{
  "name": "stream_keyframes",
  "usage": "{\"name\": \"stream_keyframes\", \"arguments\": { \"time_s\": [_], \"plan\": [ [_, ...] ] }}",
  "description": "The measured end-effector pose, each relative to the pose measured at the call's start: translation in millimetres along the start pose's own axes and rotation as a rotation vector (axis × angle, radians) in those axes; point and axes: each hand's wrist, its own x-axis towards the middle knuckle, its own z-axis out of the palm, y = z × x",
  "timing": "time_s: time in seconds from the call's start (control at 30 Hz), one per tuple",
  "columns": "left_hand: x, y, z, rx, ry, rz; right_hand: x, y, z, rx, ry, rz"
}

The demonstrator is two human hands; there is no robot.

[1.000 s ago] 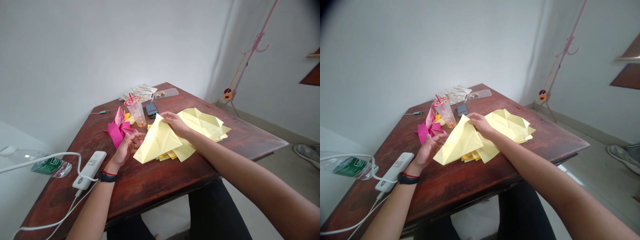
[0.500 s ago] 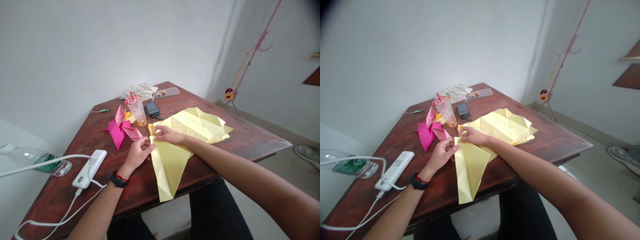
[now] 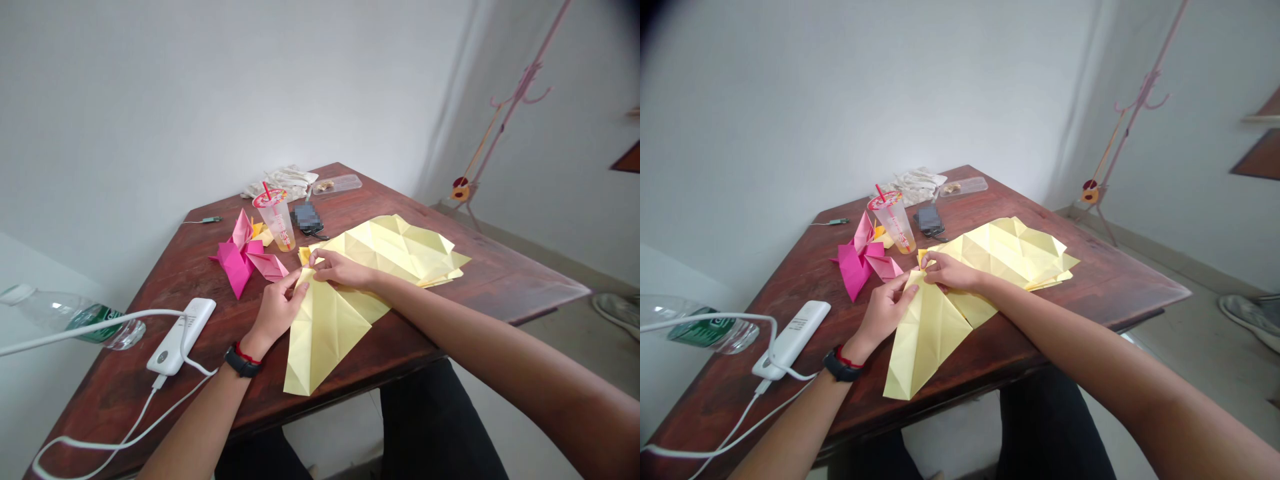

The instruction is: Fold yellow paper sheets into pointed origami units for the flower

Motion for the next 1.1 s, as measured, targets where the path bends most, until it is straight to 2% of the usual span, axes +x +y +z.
{"name": "stream_keyframes", "arguments": {
  "time_s": [0.3,0.43,0.67,0.83,1.1],
  "plan": [
    [-1.4,1.6,-1.3,-0.01,0.098,-0.043,1.1,0.6,1.5,-0.008,-0.005,0.025],
    [-0.9,2.8,-1.6,-0.081,0.089,-0.054,2.0,2.2,2.2,-0.015,0.019,0.035],
    [-0.5,1.8,-3.6,-0.034,0.124,-0.005,1.3,0.0,5.4,0.046,0.051,0.026],
    [-1.0,4.5,-4.8,0.068,0.068,0.091,1.7,-0.6,5.4,0.091,0.093,0.054],
    [-0.3,5.3,-6.6,0.044,0.058,0.097,0.8,-2.1,4.5,0.111,0.069,0.029]
  ]
}}
